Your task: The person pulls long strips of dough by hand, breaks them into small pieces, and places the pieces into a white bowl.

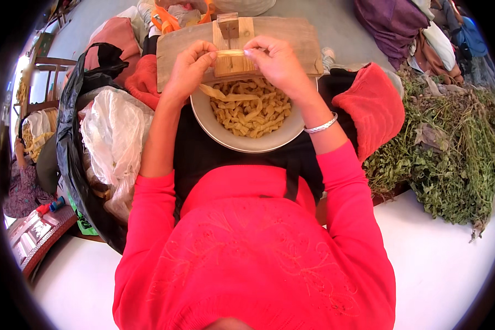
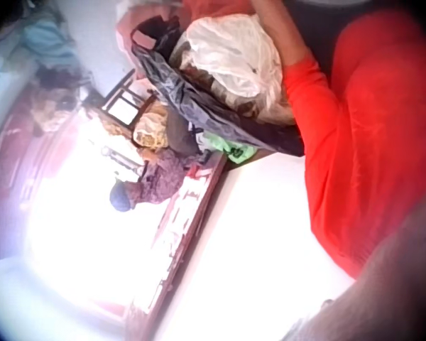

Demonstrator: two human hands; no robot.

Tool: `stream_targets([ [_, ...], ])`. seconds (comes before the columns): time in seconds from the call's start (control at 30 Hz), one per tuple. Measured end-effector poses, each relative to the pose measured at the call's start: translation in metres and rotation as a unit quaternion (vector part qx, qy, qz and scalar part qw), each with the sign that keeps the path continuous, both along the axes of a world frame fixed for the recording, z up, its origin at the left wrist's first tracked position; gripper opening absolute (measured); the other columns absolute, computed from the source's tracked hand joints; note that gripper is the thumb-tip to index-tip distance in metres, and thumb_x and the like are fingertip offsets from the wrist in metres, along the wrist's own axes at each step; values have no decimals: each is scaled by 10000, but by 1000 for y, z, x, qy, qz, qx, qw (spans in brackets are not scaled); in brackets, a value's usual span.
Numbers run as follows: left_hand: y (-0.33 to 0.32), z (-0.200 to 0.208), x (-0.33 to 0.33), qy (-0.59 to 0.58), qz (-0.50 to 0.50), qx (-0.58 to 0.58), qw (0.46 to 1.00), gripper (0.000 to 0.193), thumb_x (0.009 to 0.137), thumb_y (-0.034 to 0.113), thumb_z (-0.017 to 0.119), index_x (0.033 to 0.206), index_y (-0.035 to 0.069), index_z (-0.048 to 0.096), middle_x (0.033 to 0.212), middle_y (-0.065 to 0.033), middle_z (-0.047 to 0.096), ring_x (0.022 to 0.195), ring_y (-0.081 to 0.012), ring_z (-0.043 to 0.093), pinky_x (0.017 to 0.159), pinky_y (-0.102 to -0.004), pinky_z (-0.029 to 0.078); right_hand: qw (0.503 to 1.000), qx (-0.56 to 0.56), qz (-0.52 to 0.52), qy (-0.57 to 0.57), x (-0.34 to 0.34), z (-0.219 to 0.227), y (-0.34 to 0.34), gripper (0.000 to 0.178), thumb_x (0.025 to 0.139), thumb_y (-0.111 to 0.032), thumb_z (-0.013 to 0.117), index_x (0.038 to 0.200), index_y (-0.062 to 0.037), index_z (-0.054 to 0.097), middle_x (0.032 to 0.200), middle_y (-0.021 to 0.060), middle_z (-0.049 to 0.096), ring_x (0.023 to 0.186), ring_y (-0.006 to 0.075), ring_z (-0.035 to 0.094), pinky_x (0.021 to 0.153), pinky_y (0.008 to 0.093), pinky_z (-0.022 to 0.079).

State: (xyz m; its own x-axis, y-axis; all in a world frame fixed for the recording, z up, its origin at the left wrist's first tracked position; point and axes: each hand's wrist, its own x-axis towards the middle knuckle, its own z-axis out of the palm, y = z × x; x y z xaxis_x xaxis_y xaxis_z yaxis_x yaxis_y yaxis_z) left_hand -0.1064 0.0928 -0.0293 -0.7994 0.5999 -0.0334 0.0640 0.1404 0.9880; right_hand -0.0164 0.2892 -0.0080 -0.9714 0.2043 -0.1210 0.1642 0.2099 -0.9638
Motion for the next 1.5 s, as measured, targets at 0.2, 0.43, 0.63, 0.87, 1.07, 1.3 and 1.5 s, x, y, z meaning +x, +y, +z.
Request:
stream_targets([
  [0.2, -1, -22, -15, 212, 62, -250, 943, 195, 863, 139, 586, 1022, 27, 593, 800, -91, 630, 747, -152, 572, 670, -326, 470, 919, 376, 41, 107, -1, -15, 3, 155, 855, -72, 590, 985, -3, 640, 762, 41, 613, 697, 133, 555, 643, 278, 461],
  [0.43, -6, -11, 40, -208, 16, 148, 967, 176, 917, 162, 575, 1035, 36, 604, 805, 9, 580, 674, -70, 511, 606, -231, 426, 995, -69, 39, -56, 48, 4, -8, 280, 878, -37, 579, 1151, 3, 619, 834, 2, 627, 714, 71, 556, 646, 220, 475],
  [0.63, 10, 28, 83, -181, -80, 74, 977, 200, 884, 188, 632, 1007, 32, 607, 844, 13, 604, 730, -60, 551, 648, -205, 467, 980, 153, 102, 69, 70, 28, -15, 106, 857, -102, 603, 899, -31, 670, 718, 72, 645, 592, 161, 597, 564, 280, 473],
  [0.87, -17, 18, 115, -180, -146, 22, 973, 152, 858, 145, 638, 962, 57, 572, 850, 30, 548, 773, -49, 490, 683, -212, 423, 935, 240, 186, 182, 106, 12, -21, 82, 827, -123, 616, 789, -53, 596, 683, 113, 560, 628, 297, 569, 559, 379, 455],
  [1.07, -18, -6, 110, -39, -108, -122, 986, 236, 828, 87, 596, 1031, -30, 571, 935, -106, 632, 866, -187, 593, 774, -323, 473, 838, 472, 72, 265, 92, 26, -22, 230, 796, -138, 651, 1018, -79, 640, 941, 105, 647, 870, 276, 617, 714, 359, 497],
  [1.3, 4, 21, 122, -344, -213, -31, 914, 202, 877, 187, 581, 971, 10, 613, 689, -45, 593, 565, -88, 535, 572, -206, 430, 843, 458, 67, 274, 70, 14, -29, 229, 817, -216, 676, 687, -120, 513, 522, 63, 468, 473, 272, 512, 493, 368, 424],
  [1.5, -32, 136, 104, 86, -225, -17, 970, 184, 894, 147, 591, 980, -6, 643, 766, -42, 642, 645, -112, 573, 594, -272, 461, 927, 302, 196, 110, 106, 104, -16, 108, 842, -155, 643, 773, -75, 664, 644, 104, 593, 564, 254, 607, 517, 327, 475],
])
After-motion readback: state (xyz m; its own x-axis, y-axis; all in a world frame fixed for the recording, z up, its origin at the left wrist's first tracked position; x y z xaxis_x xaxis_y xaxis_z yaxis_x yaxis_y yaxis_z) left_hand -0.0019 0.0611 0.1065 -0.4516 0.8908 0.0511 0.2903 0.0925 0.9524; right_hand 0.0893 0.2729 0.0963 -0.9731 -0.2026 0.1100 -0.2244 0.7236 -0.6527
